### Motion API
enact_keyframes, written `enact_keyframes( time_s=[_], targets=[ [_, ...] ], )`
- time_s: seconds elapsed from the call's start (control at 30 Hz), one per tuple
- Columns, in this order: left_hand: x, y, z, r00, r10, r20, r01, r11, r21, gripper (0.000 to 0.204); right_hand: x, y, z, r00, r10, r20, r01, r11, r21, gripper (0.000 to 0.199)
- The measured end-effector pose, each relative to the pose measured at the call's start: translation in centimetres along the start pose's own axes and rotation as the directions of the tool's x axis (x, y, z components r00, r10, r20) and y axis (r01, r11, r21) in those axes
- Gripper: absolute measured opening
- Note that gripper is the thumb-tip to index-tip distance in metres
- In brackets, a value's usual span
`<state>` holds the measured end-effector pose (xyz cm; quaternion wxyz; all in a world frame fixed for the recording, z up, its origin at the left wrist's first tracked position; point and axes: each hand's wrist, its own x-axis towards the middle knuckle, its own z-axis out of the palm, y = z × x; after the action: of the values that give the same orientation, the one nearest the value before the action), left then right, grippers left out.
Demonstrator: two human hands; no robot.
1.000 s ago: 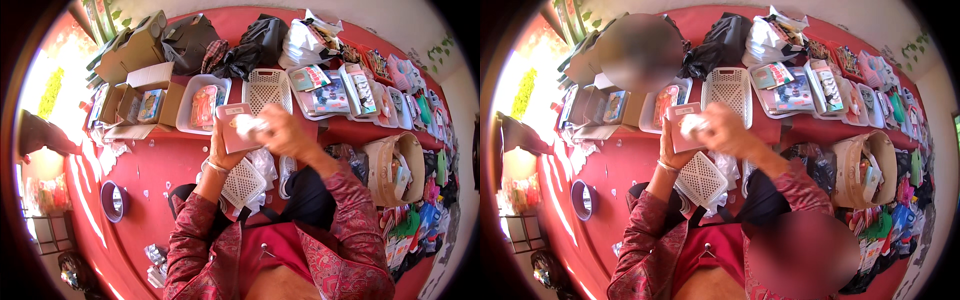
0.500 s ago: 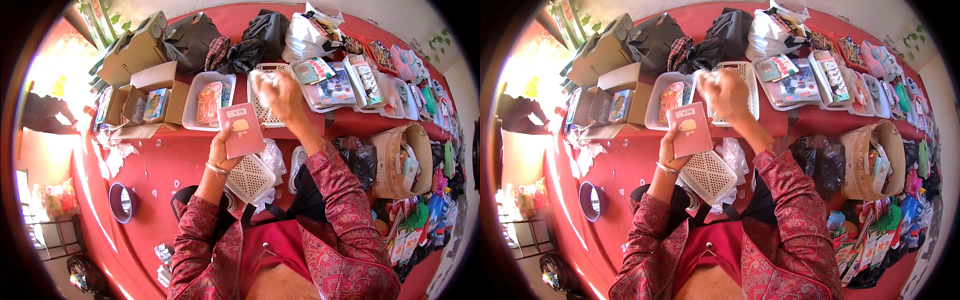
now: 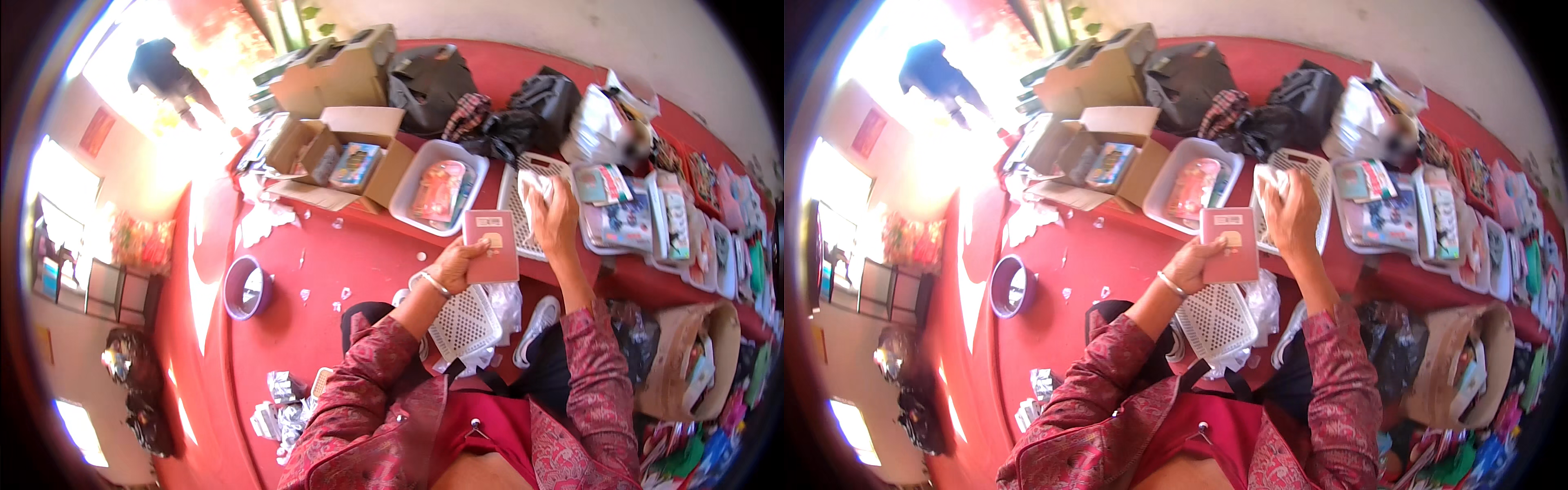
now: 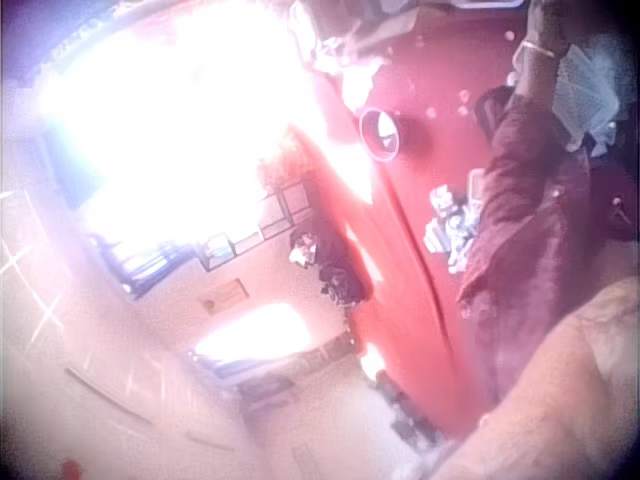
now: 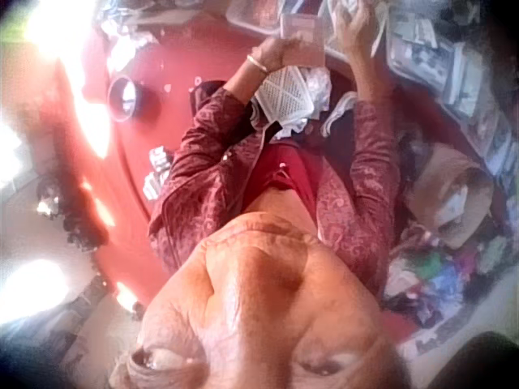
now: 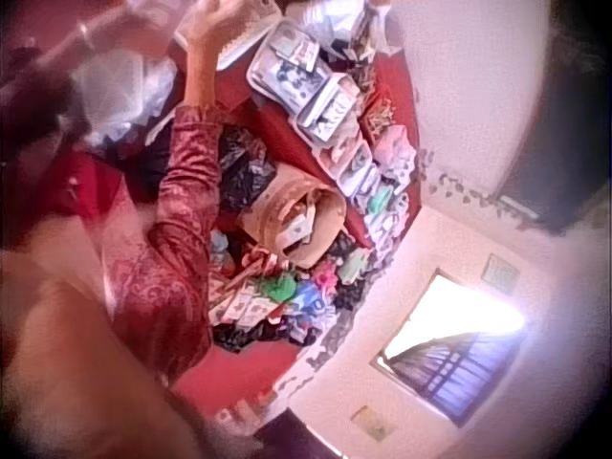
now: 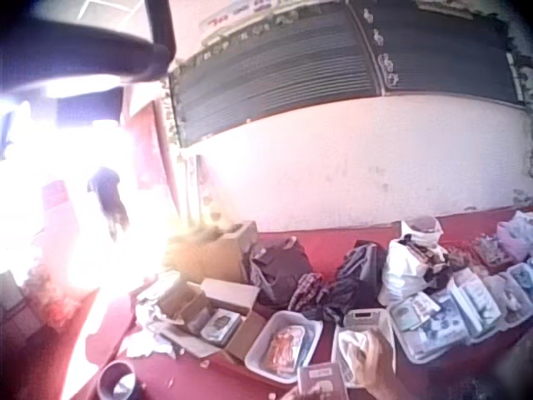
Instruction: The person sits on a red floor surrounded by boxes and plastic baskets, picking up small books and booklets one by one. They wipe the covers with a white cloth, flip through the pages, and place the items into a white basket.
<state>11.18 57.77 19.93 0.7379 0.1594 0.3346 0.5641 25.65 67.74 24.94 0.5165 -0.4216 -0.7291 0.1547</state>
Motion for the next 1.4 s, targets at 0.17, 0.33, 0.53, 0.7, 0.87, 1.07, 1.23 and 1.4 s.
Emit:
enact_keyframes(
  time_s=[0.17, 0.33, 0.53, 0.7, 0.87, 1.07, 1.23, 1.4],
  targets=[
    [0.4, -0.6, 0.3, 0.997, 0.055, -0.046, -0.059, 0.993, -0.097, 0.034, -3.7, -2.4, 1.8, 0.856, -0.354, 0.378, 0.380, 0.925, 0.005, 0.028],
    [0.2, 1.5, -1.7, 0.988, 0.142, -0.056, -0.152, 0.947, -0.283, 0.039, -3.4, -3.1, -0.4, 0.778, -0.347, 0.524, 0.268, 0.937, 0.223, 0.024],
    [0.4, 2.8, -2.3, 0.912, 0.329, -0.245, -0.383, 0.897, -0.221, 0.036, -2.1, -0.9, -2.0, 0.794, 0.204, 0.572, -0.395, 0.889, 0.231, 0.019],
    [1.3, -0.6, -0.3, 0.939, 0.342, 0.030, -0.325, 0.913, -0.247, 0.038, -4.3, -2.5, 1.7, 0.943, -0.099, 0.319, 0.034, 0.979, 0.202, 0.021],
    [1.3, 2.2, -1.8, 0.935, 0.335, -0.113, -0.354, 0.892, -0.282, 0.043, -5.5, -4.4, 1.0, 0.713, -0.467, 0.523, 0.422, 0.881, 0.213, 0.023],
    [-0.1, 3.8, -2.5, 0.919, 0.359, -0.162, -0.394, 0.840, -0.374, 0.037, -0.9, -1.2, -2.3, 0.735, 0.446, 0.511, -0.622, 0.744, 0.245, 0.018],
    [1.4, 1.8, -1.0, 0.984, 0.176, 0.013, -0.151, 0.880, -0.451, 0.031, -2.0, 2.5, 0.9, 0.812, 0.397, 0.428, -0.584, 0.561, 0.586, 0.025],
    [1.5, 0.3, -0.8, 0.962, 0.248, -0.115, -0.263, 0.954, -0.146, 0.033, -2.1, -1.0, 0.3, 0.561, 0.257, 0.787, -0.815, 0.336, 0.472, 0.035]
  ],
)
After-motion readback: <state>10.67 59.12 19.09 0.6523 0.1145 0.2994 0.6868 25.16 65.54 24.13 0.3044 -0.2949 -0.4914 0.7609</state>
